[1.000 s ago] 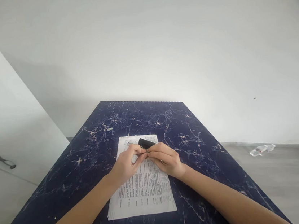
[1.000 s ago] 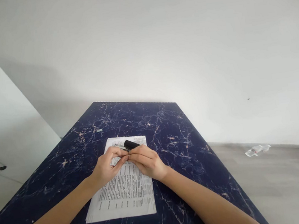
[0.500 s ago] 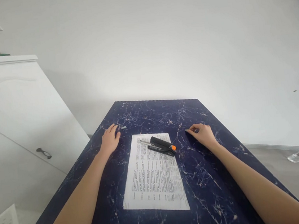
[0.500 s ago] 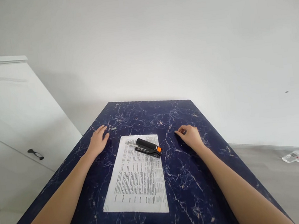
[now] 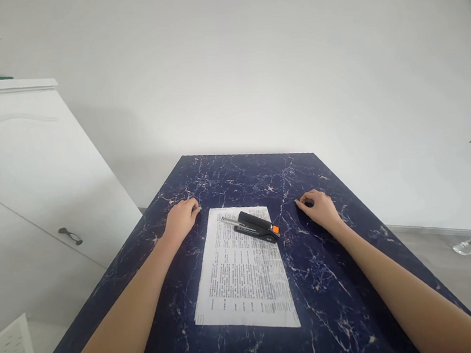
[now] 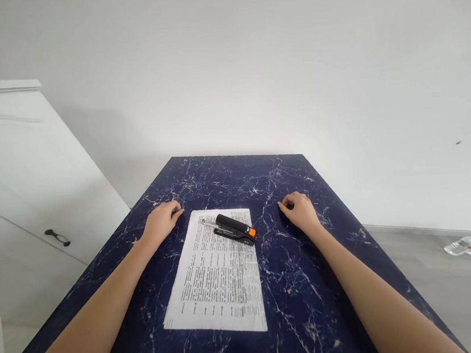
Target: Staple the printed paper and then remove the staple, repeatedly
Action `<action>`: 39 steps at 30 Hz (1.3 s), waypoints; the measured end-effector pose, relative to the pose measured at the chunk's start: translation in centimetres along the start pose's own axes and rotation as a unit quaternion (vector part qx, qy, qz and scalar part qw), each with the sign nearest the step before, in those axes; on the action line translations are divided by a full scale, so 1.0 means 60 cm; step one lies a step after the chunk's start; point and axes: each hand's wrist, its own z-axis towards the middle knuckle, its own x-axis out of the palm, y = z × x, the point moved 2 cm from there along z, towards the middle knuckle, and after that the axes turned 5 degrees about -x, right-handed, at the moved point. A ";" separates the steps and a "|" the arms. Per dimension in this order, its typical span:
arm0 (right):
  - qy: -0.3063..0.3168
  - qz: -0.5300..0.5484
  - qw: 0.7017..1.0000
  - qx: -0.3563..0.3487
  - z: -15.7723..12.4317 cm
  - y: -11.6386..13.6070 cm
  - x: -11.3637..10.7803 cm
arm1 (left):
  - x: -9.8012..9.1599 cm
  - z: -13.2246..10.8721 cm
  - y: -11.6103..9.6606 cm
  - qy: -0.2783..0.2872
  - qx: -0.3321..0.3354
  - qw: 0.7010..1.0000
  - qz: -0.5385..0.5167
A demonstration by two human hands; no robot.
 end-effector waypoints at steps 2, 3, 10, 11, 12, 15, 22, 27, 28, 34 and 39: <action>-0.001 -0.003 1.000 0.005 0.000 0.000 0.001 | 0.002 0.000 -0.005 -0.005 0.001 0.999 -0.032; -0.001 -0.004 1.000 0.007 0.000 0.000 0.001 | 0.004 0.000 -0.007 -0.005 0.006 0.999 -0.048; 0.008 0.006 1.000 0.007 0.000 0.004 -0.003 | 0.007 -0.010 -0.052 -0.003 0.022 0.981 -0.191; 0.007 0.007 1.000 0.005 0.000 0.004 -0.003 | 0.006 -0.013 -0.060 -0.013 0.010 0.976 -0.217; 0.006 0.006 1.000 0.003 0.001 0.004 -0.003 | 0.004 -0.016 -0.067 -0.023 -0.001 0.970 -0.243; 0.006 0.002 1.000 0.005 0.002 0.002 -0.001 | 0.003 -0.025 -0.084 -0.031 -0.011 0.950 -0.310; 0.009 -0.002 1.000 0.011 0.002 -0.001 0.002 | 0.002 -0.036 -0.113 -0.046 0.040 0.946 -0.317; 0.005 -0.002 1.000 0.004 0.003 -0.003 0.005 | 0.008 -0.034 -0.126 -0.009 0.094 0.944 -0.316; 0.006 -0.004 1.000 0.001 0.003 -0.004 0.006 | 0.011 -0.033 -0.126 0.009 0.103 0.944 -0.314; 0.012 -0.006 1.000 -0.006 0.004 -0.006 0.006 | 0.025 -0.029 -0.129 0.057 0.159 0.945 -0.282; 0.009 -0.006 1.000 -0.007 0.003 -0.004 0.006 | 0.024 -0.027 -0.131 0.083 0.149 0.946 -0.274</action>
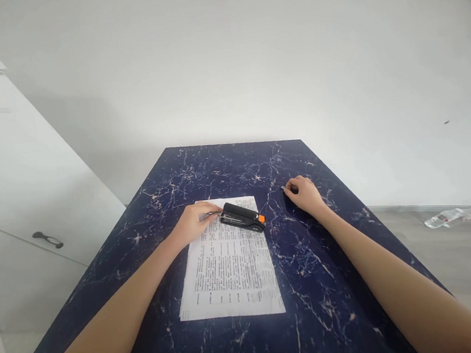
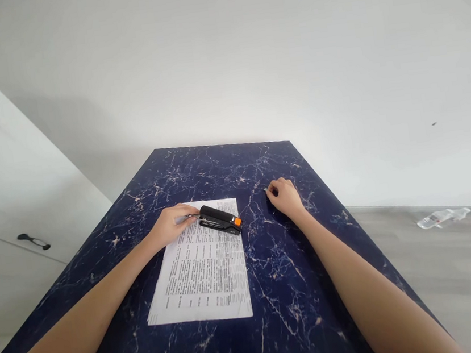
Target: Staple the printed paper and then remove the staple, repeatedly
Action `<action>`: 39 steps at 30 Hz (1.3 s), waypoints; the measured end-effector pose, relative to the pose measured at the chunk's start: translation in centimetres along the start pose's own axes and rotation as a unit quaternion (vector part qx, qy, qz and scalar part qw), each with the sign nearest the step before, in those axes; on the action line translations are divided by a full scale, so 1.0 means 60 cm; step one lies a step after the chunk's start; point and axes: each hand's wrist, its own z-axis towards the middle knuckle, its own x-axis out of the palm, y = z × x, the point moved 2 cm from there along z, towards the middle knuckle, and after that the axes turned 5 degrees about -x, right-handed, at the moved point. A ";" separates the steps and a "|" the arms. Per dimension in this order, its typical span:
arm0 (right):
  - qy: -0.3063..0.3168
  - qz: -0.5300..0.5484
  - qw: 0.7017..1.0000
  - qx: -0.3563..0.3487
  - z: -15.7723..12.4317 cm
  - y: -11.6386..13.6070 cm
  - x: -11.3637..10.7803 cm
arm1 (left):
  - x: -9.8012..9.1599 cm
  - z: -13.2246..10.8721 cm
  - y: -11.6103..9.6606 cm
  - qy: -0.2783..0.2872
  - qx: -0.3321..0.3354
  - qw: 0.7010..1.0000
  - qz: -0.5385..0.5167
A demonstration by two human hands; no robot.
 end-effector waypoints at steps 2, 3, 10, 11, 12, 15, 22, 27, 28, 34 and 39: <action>0.001 -0.001 1.000 -0.001 0.000 0.000 0.001 | -0.001 0.000 0.001 0.006 -0.014 1.000 -0.007; 0.001 -0.001 1.000 -0.001 0.001 0.000 0.001 | -0.001 0.000 0.002 0.007 -0.020 1.000 -0.010; 0.001 -0.003 1.000 -0.002 0.001 -0.004 0.004 | -0.003 0.001 0.007 0.020 -0.049 0.998 -0.025; 0.001 -0.003 1.000 -0.002 0.001 -0.004 0.004 | -0.003 0.001 0.007 0.024 -0.053 0.998 -0.027; 0.001 -0.003 1.000 -0.002 0.001 -0.003 0.004 | -0.003 0.001 0.007 0.026 -0.057 0.998 -0.027; -0.004 -0.001 1.000 0.003 0.000 -0.001 0.002 | -0.003 0.001 0.006 0.028 -0.059 0.998 -0.026; -0.001 0.001 1.000 0.006 0.000 0.005 -0.002 | -0.004 0.001 0.002 0.036 -0.052 0.998 -0.030; -0.003 0.008 1.000 0.013 -0.001 0.005 -0.002 | -0.007 0.000 -0.006 0.054 -0.081 0.995 -0.031; -0.006 0.009 1.000 0.017 -0.001 0.004 -0.001 | -0.008 -0.001 -0.007 0.058 -0.091 0.994 -0.032; -0.032 0.019 0.999 0.033 -0.003 0.008 -0.012 | -0.023 -0.008 -0.002 0.023 -0.111 0.994 -0.001; -0.154 0.056 0.985 -0.045 -0.015 0.116 -0.046 | -0.032 -0.018 -0.003 -0.002 -0.155 0.988 -0.011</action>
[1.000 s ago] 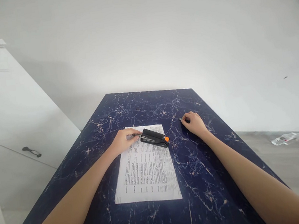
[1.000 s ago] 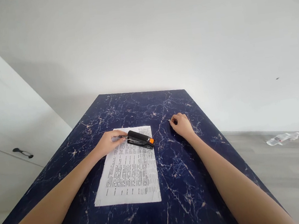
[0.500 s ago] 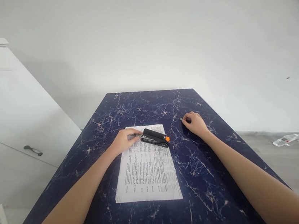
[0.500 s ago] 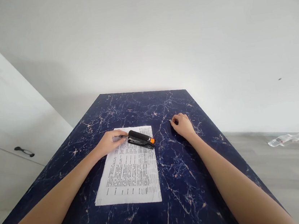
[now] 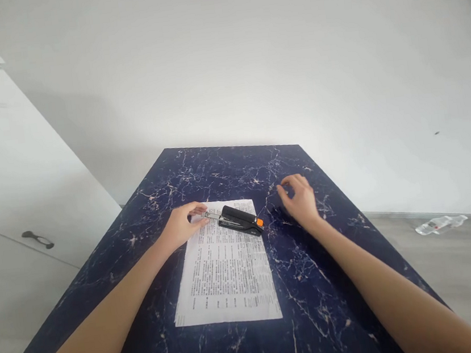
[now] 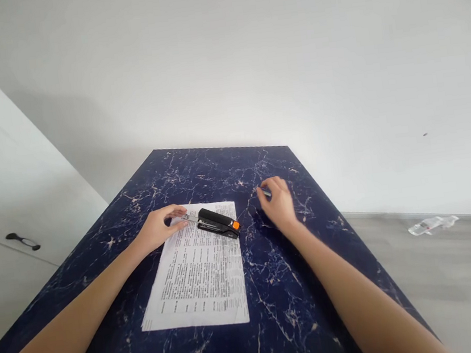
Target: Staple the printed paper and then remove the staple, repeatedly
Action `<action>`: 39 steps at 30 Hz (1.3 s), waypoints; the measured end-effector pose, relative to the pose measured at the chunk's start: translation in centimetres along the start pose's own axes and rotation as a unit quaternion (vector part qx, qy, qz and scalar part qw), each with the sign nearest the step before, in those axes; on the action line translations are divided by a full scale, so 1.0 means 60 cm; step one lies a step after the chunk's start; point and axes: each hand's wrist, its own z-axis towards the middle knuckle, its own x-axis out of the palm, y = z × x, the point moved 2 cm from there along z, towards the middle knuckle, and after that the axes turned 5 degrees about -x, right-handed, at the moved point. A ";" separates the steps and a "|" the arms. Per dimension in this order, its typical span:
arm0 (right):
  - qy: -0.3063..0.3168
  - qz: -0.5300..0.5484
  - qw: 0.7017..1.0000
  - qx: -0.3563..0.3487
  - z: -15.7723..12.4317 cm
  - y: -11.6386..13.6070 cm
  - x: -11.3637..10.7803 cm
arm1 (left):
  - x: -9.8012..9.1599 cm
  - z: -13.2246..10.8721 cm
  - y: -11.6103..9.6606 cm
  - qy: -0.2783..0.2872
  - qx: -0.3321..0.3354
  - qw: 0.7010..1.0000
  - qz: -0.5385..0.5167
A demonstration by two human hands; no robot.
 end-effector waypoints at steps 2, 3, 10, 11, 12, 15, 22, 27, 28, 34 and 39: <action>0.040 0.077 0.996 -0.008 -0.009 0.071 0.007 | 0.002 -0.005 -0.004 -0.004 -0.025 1.000 -0.009; 0.085 0.108 0.990 -0.013 -0.017 0.106 0.014 | 0.004 -0.008 -0.007 -0.003 -0.035 0.999 -0.011; 0.226 0.060 0.972 -0.028 -0.084 0.222 0.057 | 0.019 -0.019 -0.023 -0.017 -0.064 0.996 -0.056; 0.222 0.070 0.972 -0.024 -0.087 0.220 0.060 | 0.022 -0.020 -0.025 -0.021 -0.067 0.996 -0.057; 0.215 0.079 0.973 -0.017 -0.088 0.216 0.062 | 0.024 -0.022 -0.027 -0.025 -0.071 0.996 -0.056; 0.197 0.092 0.976 -0.001 -0.086 0.205 0.062 | 0.032 -0.029 -0.034 -0.037 -0.082 0.995 -0.050; 0.186 0.080 0.979 0.021 -0.082 0.209 0.054 | 0.043 -0.046 -0.057 -0.067 -0.075 0.994 0.037; 0.176 0.081 0.981 0.011 -0.083 0.205 0.056 | 0.051 -0.051 -0.072 -0.068 -0.021 0.991 0.116; 0.176 0.081 0.981 0.010 -0.083 0.204 0.057 | 0.051 -0.051 -0.073 -0.067 -0.019 0.990 0.120; 0.176 0.082 0.981 0.013 -0.084 0.199 0.060 | 0.049 -0.056 -0.073 -0.081 -0.090 0.992 0.022; 0.189 0.112 0.976 -0.005 -0.081 0.203 0.059 | 0.062 -0.060 -0.082 -0.068 -0.094 0.991 -0.060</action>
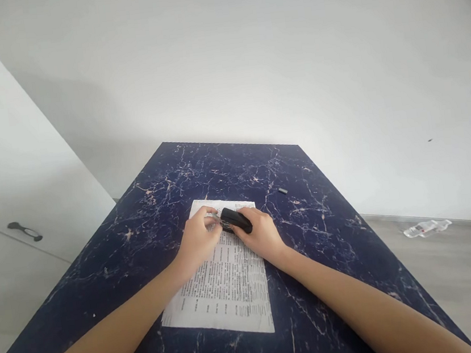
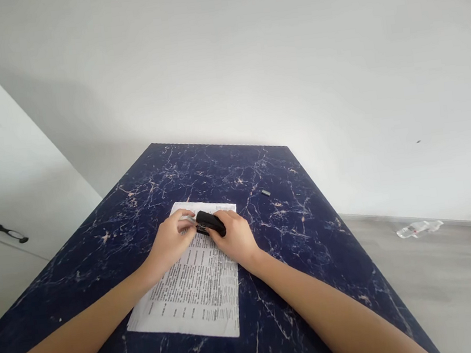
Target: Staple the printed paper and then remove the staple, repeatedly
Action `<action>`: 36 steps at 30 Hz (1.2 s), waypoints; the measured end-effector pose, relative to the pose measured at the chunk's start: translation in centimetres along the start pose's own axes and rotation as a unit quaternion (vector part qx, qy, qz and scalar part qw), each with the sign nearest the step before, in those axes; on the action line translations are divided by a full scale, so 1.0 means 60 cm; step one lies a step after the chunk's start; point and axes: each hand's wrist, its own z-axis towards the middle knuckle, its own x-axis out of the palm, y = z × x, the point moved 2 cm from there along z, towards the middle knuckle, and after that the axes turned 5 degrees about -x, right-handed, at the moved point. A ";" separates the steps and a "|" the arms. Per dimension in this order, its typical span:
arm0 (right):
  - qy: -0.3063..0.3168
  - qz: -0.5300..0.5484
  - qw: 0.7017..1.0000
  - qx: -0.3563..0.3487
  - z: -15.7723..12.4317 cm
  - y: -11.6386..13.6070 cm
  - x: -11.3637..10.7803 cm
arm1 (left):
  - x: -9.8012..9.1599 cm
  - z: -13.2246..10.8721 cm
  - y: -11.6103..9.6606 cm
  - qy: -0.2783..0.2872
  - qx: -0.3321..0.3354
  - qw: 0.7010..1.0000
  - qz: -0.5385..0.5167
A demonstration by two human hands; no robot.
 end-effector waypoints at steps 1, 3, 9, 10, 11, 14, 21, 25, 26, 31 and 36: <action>0.002 0.004 1.000 -0.003 0.000 0.000 0.000 | 0.004 -0.001 -0.001 -0.003 0.001 1.000 -0.006; 0.002 0.004 1.000 -0.002 0.001 0.000 0.001 | 0.011 -0.002 -0.002 -0.005 -0.002 1.000 -0.021; 0.005 -0.010 1.000 0.016 0.001 -0.001 0.002 | 0.023 -0.002 -0.007 0.024 0.043 0.998 -0.033; 0.005 -0.011 1.000 0.019 0.002 -0.001 0.001 | 0.021 -0.001 -0.007 0.024 0.051 0.998 -0.019; 0.005 -0.011 1.000 0.021 0.002 -0.001 0.001 | 0.018 0.001 -0.007 0.026 0.056 0.998 -0.002; 0.002 -0.002 1.000 0.022 0.002 -0.001 -0.001 | 0.008 0.005 -0.006 0.053 0.083 0.994 0.044; -0.037 0.071 0.997 -0.024 -0.005 0.003 -0.011 | -0.004 0.011 -0.008 0.035 0.124 0.989 0.075; -0.037 0.090 0.995 -0.012 -0.006 0.003 -0.021 | -0.022 0.019 -0.006 0.057 0.111 0.991 0.048; -0.035 0.094 0.995 -0.003 -0.005 0.002 -0.024 | -0.028 0.022 -0.003 0.058 0.108 0.991 0.050; -0.032 0.132 0.990 0.041 -0.001 -0.005 -0.030 | -0.065 0.048 0.017 0.053 0.125 0.986 0.098; -0.061 0.126 0.988 0.064 -0.002 -0.014 -0.031 | -0.081 0.054 0.027 0.006 0.138 0.984 0.113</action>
